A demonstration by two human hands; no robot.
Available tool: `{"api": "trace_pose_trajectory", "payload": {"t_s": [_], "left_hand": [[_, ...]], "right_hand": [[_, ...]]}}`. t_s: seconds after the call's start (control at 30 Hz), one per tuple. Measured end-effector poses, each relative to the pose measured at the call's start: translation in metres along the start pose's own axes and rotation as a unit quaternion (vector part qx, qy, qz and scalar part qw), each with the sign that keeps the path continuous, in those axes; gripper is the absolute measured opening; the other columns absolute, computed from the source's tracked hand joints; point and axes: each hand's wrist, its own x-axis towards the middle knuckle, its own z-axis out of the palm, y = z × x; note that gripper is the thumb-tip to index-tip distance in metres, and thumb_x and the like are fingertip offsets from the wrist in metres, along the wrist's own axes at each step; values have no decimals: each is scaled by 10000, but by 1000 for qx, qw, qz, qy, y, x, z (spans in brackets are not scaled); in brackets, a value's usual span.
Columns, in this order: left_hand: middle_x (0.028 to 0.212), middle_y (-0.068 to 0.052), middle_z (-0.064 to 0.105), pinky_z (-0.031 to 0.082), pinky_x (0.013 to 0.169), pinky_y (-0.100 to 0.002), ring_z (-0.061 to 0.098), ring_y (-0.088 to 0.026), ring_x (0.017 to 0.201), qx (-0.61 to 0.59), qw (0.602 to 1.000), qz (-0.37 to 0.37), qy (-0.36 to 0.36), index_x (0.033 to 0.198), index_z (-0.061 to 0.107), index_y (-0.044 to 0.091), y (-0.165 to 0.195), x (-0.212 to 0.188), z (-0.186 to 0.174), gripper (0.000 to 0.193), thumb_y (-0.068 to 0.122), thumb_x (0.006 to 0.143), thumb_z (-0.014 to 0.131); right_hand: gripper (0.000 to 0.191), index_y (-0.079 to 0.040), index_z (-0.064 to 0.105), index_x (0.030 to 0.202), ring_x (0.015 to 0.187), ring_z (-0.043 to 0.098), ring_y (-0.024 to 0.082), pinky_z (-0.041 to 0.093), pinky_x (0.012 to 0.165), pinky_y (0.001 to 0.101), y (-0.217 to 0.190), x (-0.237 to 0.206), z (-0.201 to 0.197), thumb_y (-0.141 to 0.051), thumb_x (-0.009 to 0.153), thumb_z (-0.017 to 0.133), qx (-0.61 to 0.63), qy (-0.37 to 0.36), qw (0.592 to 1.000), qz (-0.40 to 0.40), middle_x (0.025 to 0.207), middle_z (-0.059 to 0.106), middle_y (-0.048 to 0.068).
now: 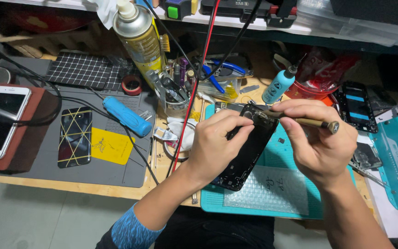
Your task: The person uses a precision screwdriver to remove screws from the back of a disassembled smartphone. They carefully unscrew multiple fasteners around the camera module and place them on the workbench mat.
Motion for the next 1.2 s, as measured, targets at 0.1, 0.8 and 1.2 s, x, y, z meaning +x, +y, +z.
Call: {"api": "trace_pose_trajectory", "payload": {"t_s": [0.1,0.8,1.2], "left_hand": [[966,-132,716,569,759,-327,727,-267,874,5,1000,0,0,979,735,3,-1,-1,1,120,46,877,781],[983,-131,722,577,762,-324,735,-267,883,7,1000,5,-1,992,745,14,1,-2,0,116,45,883,770],[969,-114,729,570,742,-305,738,-237,857,-19,1000,-16,-18,998,747,16,1,-4,2,107,44,895,734]], "right_hand": [[150,60,588,1138,1025,738,206,639,882,278,0,2,2,96,1024,679,-19,-5,1000,-7,1126,715,190],[149,59,603,1119,984,742,193,639,849,258,3,3,4,85,1003,694,-33,-24,999,-19,1146,724,184],[678,57,384,1445,989,761,239,637,856,304,3,14,10,34,932,827,-123,25,984,-127,1087,720,159]]}}
